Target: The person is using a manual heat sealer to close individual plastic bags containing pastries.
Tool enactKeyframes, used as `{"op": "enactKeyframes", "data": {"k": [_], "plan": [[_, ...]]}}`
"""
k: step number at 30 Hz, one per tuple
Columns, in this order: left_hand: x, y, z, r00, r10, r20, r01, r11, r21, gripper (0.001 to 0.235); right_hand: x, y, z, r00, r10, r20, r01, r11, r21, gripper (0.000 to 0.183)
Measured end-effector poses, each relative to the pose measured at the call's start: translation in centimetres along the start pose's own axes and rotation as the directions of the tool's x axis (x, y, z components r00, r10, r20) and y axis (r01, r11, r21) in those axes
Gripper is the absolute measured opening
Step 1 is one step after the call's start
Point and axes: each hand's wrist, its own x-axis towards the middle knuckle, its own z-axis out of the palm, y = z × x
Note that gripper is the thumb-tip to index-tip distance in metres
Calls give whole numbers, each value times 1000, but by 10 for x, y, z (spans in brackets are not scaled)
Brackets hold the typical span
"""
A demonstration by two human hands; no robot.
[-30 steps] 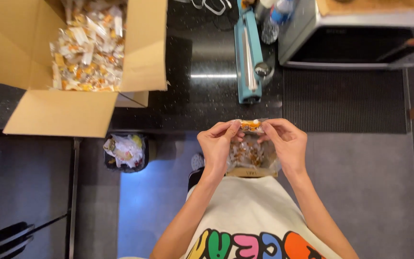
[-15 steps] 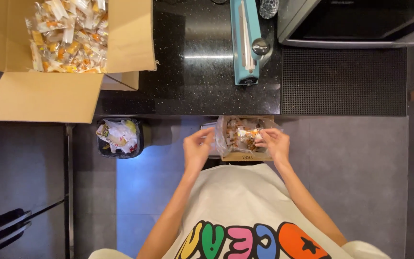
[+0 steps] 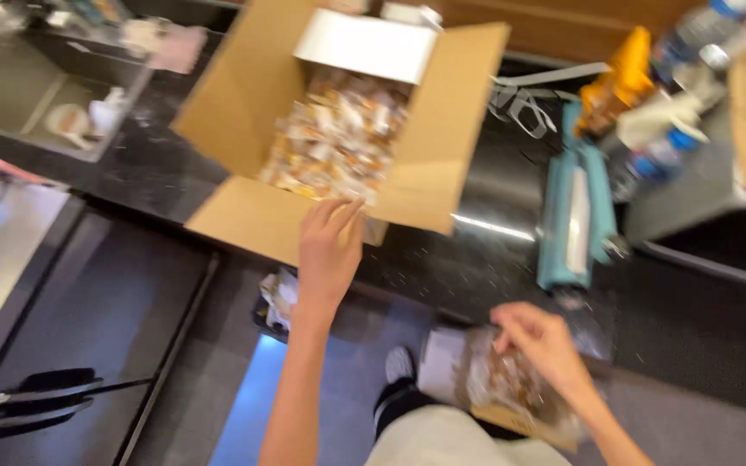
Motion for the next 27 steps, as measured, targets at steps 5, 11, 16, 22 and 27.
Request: {"op": "enactKeyframes", "data": {"k": [5, 11, 16, 22, 27], "plan": [[-1, -82, 64, 985, -103, 139, 51, 939, 339, 21, 97, -185, 76, 857, -510, -72, 481, 843, -241, 16], [-24, -91, 96, 978, -168, 124, 119, 937, 328, 27, 284, -170, 182, 759, -543, 360, 650, 661, -373, 22], [-30, -85, 101, 978, -203, 48, 188, 958, 218, 34, 339, -179, 248, 659, -532, 532, 752, 485, -446, 26], [-26, -78, 99, 987, -154, -43, 159, 962, 224, 31, 389, -167, 290, 630, -321, 707, 774, 184, -606, 54], [-30, -81, 105, 986, -163, -41, 168, 963, 212, 36, 403, -145, 288, 523, -483, 702, 785, -48, -618, 23]]}}
